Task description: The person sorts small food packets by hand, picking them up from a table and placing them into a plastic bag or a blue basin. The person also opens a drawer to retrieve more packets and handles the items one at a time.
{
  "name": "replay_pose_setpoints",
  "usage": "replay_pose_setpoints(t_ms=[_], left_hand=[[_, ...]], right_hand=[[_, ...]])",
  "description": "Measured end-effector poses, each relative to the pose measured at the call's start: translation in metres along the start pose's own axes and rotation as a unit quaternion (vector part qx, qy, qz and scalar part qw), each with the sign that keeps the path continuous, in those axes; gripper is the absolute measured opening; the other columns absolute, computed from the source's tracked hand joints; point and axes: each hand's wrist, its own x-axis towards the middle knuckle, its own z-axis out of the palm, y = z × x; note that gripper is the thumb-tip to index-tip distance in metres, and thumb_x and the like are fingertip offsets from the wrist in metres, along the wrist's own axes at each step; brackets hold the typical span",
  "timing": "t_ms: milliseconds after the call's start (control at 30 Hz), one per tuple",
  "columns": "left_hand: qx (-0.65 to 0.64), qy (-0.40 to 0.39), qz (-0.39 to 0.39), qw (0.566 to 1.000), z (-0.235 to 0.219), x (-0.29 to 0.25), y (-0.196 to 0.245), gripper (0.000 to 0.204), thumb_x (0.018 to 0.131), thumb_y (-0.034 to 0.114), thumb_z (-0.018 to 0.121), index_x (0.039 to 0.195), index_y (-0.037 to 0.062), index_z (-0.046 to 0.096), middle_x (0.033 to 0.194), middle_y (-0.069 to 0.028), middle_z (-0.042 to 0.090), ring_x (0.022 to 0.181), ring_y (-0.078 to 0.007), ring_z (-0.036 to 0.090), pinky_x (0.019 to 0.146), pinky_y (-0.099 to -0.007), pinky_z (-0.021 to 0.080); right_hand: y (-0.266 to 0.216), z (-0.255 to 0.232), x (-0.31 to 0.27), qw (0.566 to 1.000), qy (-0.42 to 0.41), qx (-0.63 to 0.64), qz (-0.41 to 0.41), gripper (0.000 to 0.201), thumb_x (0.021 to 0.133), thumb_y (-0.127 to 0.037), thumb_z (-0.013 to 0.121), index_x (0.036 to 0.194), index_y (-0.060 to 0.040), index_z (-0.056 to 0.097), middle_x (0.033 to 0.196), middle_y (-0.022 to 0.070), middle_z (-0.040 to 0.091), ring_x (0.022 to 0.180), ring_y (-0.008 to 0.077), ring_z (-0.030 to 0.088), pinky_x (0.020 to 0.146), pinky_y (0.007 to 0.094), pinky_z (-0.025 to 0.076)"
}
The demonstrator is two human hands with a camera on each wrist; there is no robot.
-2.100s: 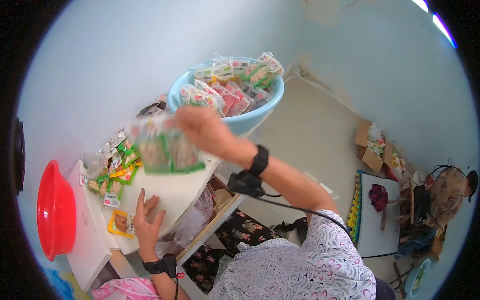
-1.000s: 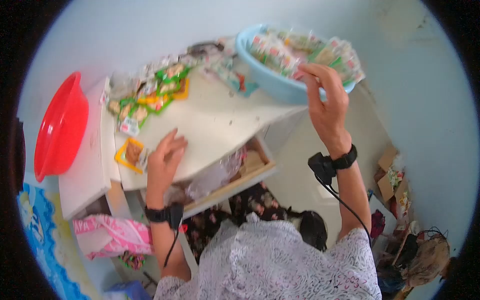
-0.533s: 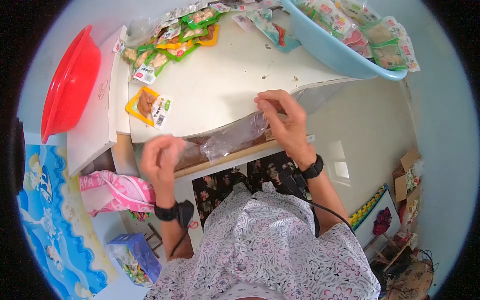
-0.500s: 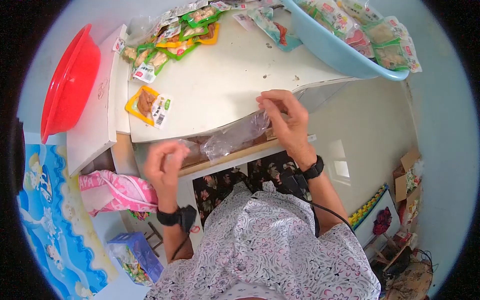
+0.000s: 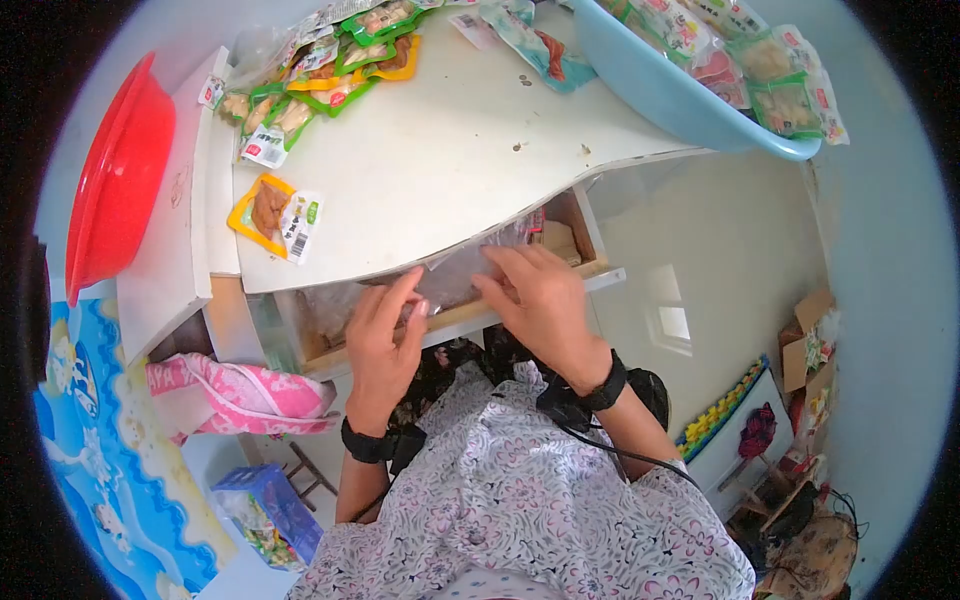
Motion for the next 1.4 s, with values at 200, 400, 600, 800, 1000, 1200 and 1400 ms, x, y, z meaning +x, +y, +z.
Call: replay_pose_setpoints(t_ms=[200, 400, 600, 800, 1000, 1200, 1400], left_hand=[[0.046, -0.080, -0.043, 0.995, 0.001, 0.004, 0.006, 0.030, 0.093, 0.010, 0.071, 0.123, 0.0045, 0.070, 0.093, -0.0140, 0.066, 0.086, -0.0331, 0.065, 0.076, -0.0412, 0.052], [-0.016, -0.060, -0.081, 0.995, 0.007, -0.001, -0.009, 0.013, 0.091, 0.008, 0.070, 0.102, 0.0014, 0.069, 0.091, -0.0142, 0.064, 0.085, -0.0333, 0.064, 0.074, -0.0434, 0.052], [-0.126, 0.022, -0.133, 0.983, -0.023, -0.009, 0.000, 0.011, 0.089, 0.000, 0.071, 0.099, 0.0022, 0.067, 0.092, -0.0079, 0.063, 0.087, -0.0211, 0.062, 0.077, -0.0333, 0.048], [-0.227, 0.215, -0.083, 0.946, -0.071, -0.003, 0.021, 0.013, 0.091, 0.002, 0.069, 0.103, 0.0003, 0.064, 0.112, -0.0127, 0.061, 0.107, -0.0198, 0.056, 0.099, -0.0330, 0.043], [-0.314, 0.366, -0.178, 0.858, -0.082, 0.007, 0.035, 0.012, 0.105, 0.011, 0.060, 0.111, 0.0021, 0.064, 0.107, -0.0046, 0.066, 0.094, -0.0099, 0.058, 0.086, -0.0254, 0.047], [-0.241, 0.348, -0.125, 0.897, -0.066, 0.009, 0.043, 0.011, 0.104, 0.011, 0.060, 0.111, 0.0021, 0.060, 0.110, -0.0088, 0.065, 0.096, -0.0123, 0.058, 0.086, -0.0281, 0.048], [-0.314, 0.210, 0.038, 0.925, -0.058, 0.000, 0.024, 0.011, 0.104, 0.011, 0.058, 0.114, 0.0053, 0.057, 0.120, -0.0123, 0.060, 0.105, -0.0178, 0.058, 0.097, -0.0350, 0.048]], right_hand=[[-0.005, 0.017, 0.011, 0.993, -0.063, -0.089, 0.039, 0.026, 0.088, -0.022, 0.078, 0.104, -0.0042, 0.069, 0.078, 0.0122, 0.068, 0.073, 0.0318, 0.068, 0.062, 0.0428, 0.051], [0.005, 0.033, 0.011, 0.994, -0.040, -0.098, 0.015, 0.013, 0.089, -0.020, 0.072, 0.091, -0.0071, 0.069, 0.079, 0.0130, 0.068, 0.075, 0.0348, 0.068, 0.063, 0.0454, 0.052], [0.002, 0.029, 0.010, 0.997, -0.015, -0.079, 0.004, 0.007, 0.088, -0.014, 0.070, 0.087, -0.0073, 0.068, 0.081, 0.0118, 0.068, 0.077, 0.0343, 0.068, 0.065, 0.0459, 0.053], [-0.002, 0.026, 0.012, 0.999, -0.013, -0.012, -0.043, 0.008, 0.087, -0.012, 0.072, 0.087, -0.0061, 0.067, 0.080, 0.0115, 0.066, 0.074, 0.0334, 0.066, 0.064, 0.0445, 0.052], [-0.009, 0.014, 0.010, 0.987, -0.065, 0.144, 0.011, 0.014, 0.096, -0.017, 0.067, 0.099, -0.0039, 0.072, 0.085, 0.0101, 0.069, 0.077, 0.0254, 0.067, 0.070, 0.0385, 0.053], [-0.015, -0.007, 0.014, 0.855, -0.127, 0.484, 0.135, 0.060, 0.113, -0.046, 0.033, 0.119, 0.0007, 0.070, 0.105, 0.0088, 0.072, 0.097, 0.0184, 0.067, 0.091, 0.0336, 0.054], [-0.023, -0.017, 0.024, 0.836, -0.211, 0.484, 0.150, 0.041, 0.110, -0.035, 0.052, 0.116, 0.0005, 0.071, 0.104, 0.0081, 0.073, 0.094, 0.0148, 0.067, 0.087, 0.0311, 0.054]])
